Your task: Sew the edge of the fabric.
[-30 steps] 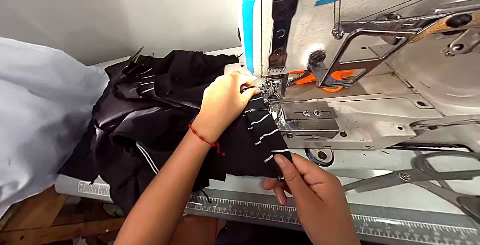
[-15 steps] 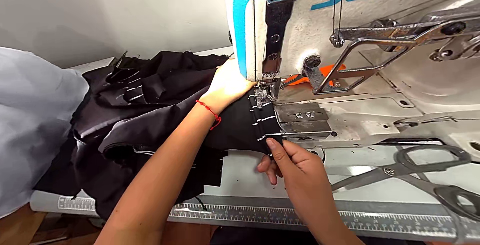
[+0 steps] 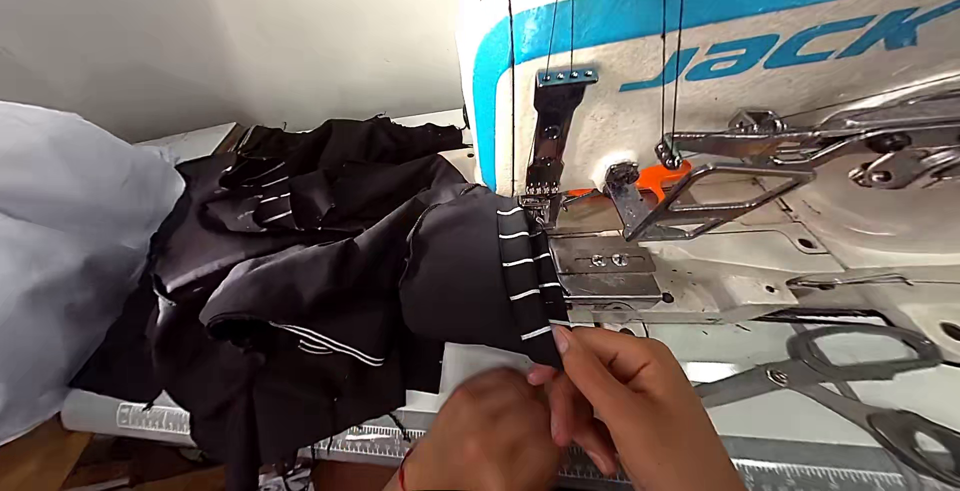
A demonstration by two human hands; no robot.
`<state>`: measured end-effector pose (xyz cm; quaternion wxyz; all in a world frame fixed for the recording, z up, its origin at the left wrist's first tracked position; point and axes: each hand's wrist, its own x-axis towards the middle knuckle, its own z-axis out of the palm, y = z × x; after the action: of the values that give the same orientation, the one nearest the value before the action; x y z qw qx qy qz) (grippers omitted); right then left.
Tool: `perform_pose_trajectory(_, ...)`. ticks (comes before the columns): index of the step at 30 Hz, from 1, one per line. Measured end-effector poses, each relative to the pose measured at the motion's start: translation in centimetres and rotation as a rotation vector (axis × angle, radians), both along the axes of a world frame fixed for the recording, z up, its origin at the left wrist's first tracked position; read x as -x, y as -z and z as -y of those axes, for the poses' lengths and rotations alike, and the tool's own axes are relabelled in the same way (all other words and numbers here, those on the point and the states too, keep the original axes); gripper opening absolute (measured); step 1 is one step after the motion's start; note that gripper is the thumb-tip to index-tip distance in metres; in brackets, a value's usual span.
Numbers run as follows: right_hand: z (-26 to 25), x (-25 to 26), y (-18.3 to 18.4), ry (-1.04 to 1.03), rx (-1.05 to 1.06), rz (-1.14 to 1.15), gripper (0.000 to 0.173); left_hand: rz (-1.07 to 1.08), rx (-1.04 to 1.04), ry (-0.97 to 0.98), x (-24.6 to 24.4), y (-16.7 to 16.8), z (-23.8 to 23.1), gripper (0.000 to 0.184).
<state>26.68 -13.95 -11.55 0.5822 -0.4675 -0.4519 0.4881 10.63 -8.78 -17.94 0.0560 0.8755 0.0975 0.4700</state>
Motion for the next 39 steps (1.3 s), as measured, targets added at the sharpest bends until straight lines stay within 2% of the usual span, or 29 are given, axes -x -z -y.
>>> perform_pose_trajectory(2, -0.1, 0.4, -0.1, 0.002, -0.033, -0.014, 0.032, 0.052, 0.034, -0.341, -1.3, 1.1, -0.4, 0.017)
perform_pose_trajectory(4, -0.5, 0.9, 0.3, 0.022, -0.069, -0.041, 0.033, 0.123, 0.013, -0.506, -2.6, 0.1, -1.2, 0.023)
perform_pose_trajectory(10, -1.1, 1.0, -0.2, 0.095, -0.096, -0.083, 0.034, 0.062, 0.065, -0.620, -5.2, -2.0, -2.7, 0.036)
perform_pose_trajectory(14, -1.0, 0.5, -0.1, 0.108, -0.115, -0.065, 0.034, 0.119, 0.071, -0.574, -5.9, -1.3, -2.4, 0.033)
perform_pose_trajectory(19, -0.6, 0.7, 1.5, 0.019, -0.074, 0.011, 0.031, 0.018, -0.152, -0.633, -2.0, -0.1, -3.9, 0.041)
perform_pose_trajectory(21, -0.6, 0.7, 2.1, 0.013, -0.053, 0.017, 0.030, -0.023, -0.180, -0.552, -0.3, 0.2, -3.9, 0.035)
perform_pose_trajectory(23, -0.6, 0.1, 2.5, 0.008, -0.045, 0.044, 0.031, -0.086, -0.147, -0.372, 1.3, -0.7, -2.5, 0.022)
perform_pose_trajectory(26, -0.8, -0.9, 2.8, -0.032, -0.007, 0.102, 0.034, -0.135, -0.140, -0.098, 2.7, -6.1, -1.8, 0.026)
perform_pose_trajectory(28, -0.9, -1.3, 3.1, -0.076, 0.006, 0.114, 0.033, -0.292, -0.168, -0.044, 2.0, -9.9, -3.8, 0.022)
perform_pose_trajectory(30, -0.8, -2.2, 3.1, -0.102, -0.095, 0.245, 0.033, -0.511, -0.265, 0.015, 0.3, -11.7, -6.8, 0.025)
perform_pose_trajectory(31, -0.8, -2.9, 2.9, -0.069, -0.188, 0.385, 0.035, -0.598, -0.299, 0.052, -0.4, -12.1, -8.0, 0.022)
perform_pose_trajectory(34, -1.3, -5.1, 1.4, 0.221, -0.513, 0.915, 0.029, -0.684, -0.348, 0.165, -1.0, -13.5, -10.1, 0.018)
perform_pose_trajectory(35, -1.7, -5.6, 0.7, 0.234, -0.572, 1.045, 0.028, -0.679, -0.342, 0.193, -0.9, -14.1, -10.3, 0.019)
perform_pose_trajectory(37, -2.7, -5.7, 0.0, 0.115, -0.672, 1.112, 0.026, -0.647, -0.327, 0.232, -0.8, -15.5, -10.4, 0.022)
perform_pose_trajectory(39, -3.8, -5.2, 0.0, -0.002, -0.706, 0.997, 0.021, -0.671, -0.339, 0.219, -0.8, -16.7, -10.5, 0.020)
